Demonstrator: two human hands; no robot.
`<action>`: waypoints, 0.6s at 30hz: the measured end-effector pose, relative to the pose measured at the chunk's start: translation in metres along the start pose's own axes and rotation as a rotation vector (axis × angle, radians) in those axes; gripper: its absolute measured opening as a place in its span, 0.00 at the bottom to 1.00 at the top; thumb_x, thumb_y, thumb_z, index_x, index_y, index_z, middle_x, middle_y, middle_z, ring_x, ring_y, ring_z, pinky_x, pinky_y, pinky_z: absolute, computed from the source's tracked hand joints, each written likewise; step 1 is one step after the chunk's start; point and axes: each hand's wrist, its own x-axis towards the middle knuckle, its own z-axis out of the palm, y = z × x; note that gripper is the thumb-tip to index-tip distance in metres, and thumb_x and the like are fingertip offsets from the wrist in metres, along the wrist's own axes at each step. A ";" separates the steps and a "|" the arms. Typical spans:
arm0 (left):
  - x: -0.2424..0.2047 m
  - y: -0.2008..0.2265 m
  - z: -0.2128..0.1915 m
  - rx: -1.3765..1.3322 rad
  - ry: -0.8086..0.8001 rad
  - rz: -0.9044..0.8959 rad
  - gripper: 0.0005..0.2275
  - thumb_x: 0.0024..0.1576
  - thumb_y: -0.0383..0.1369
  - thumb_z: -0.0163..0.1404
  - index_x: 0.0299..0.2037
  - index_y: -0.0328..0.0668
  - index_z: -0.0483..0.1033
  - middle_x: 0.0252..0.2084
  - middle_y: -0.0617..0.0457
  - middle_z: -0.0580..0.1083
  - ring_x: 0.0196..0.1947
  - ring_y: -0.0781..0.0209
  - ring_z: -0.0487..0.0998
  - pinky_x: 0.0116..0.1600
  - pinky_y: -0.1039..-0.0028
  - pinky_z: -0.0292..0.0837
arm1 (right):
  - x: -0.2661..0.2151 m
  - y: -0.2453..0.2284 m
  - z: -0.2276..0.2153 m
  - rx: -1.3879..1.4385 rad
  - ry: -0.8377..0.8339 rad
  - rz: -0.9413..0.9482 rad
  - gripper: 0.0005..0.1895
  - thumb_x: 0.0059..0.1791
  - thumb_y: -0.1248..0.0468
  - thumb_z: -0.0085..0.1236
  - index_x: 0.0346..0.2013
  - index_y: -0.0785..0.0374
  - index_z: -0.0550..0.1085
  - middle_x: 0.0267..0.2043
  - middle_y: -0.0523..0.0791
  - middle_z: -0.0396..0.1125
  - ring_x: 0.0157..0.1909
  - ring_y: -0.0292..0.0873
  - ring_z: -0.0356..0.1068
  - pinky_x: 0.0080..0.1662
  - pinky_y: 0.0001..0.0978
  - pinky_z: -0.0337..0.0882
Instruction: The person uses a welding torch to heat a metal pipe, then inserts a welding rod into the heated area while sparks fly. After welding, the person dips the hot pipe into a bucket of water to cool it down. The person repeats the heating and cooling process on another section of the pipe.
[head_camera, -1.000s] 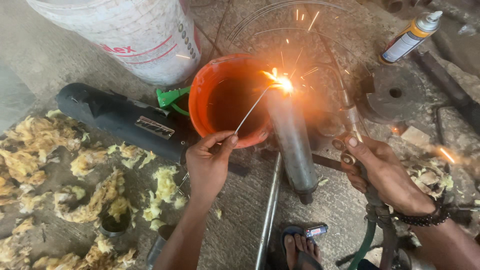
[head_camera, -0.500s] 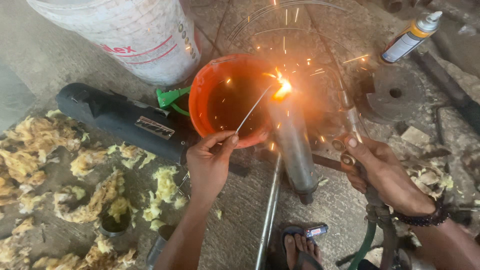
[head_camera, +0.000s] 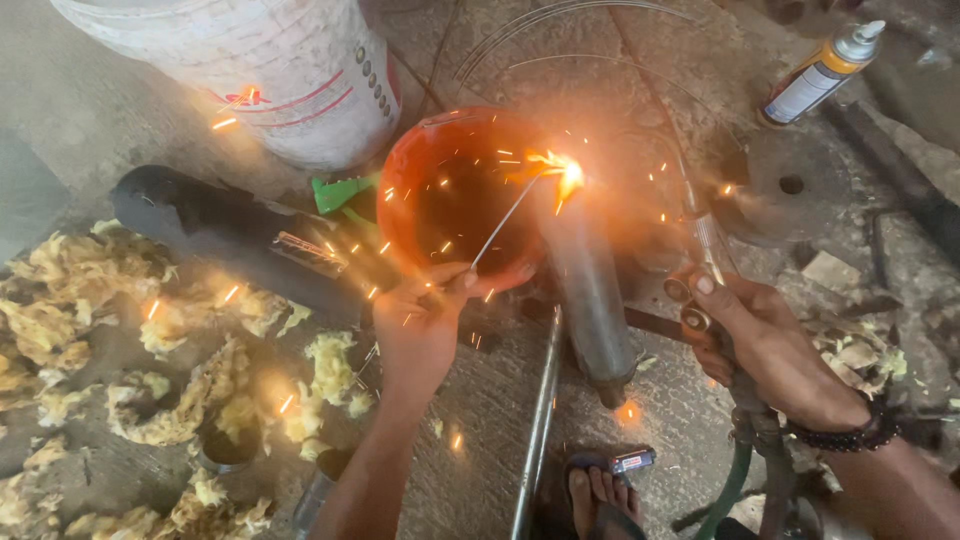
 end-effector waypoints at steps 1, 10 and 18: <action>0.001 0.000 -0.001 0.054 -0.008 -0.032 0.07 0.53 0.32 0.55 0.37 0.40 0.83 0.26 0.58 0.78 0.27 0.72 0.70 0.34 0.80 0.64 | 0.000 -0.001 0.000 0.013 -0.014 -0.004 0.23 0.52 0.53 0.46 0.46 0.72 0.73 0.23 0.46 0.52 0.17 0.38 0.47 0.18 0.29 0.48; 0.001 -0.001 0.000 0.056 0.017 -0.056 0.05 0.52 0.31 0.56 0.33 0.42 0.85 0.17 0.62 0.69 0.19 0.74 0.62 0.28 0.81 0.59 | 0.002 0.001 -0.001 0.052 -0.003 0.055 0.21 0.52 0.52 0.46 0.45 0.69 0.70 0.21 0.46 0.50 0.19 0.38 0.46 0.18 0.29 0.46; 0.003 -0.007 0.000 0.076 0.026 -0.029 0.05 0.51 0.31 0.57 0.34 0.41 0.85 0.25 0.60 0.79 0.27 0.74 0.72 0.36 0.83 0.67 | 0.002 0.003 0.000 -0.022 0.031 0.009 0.21 0.51 0.54 0.47 0.43 0.72 0.72 0.25 0.47 0.54 0.19 0.41 0.53 0.17 0.30 0.47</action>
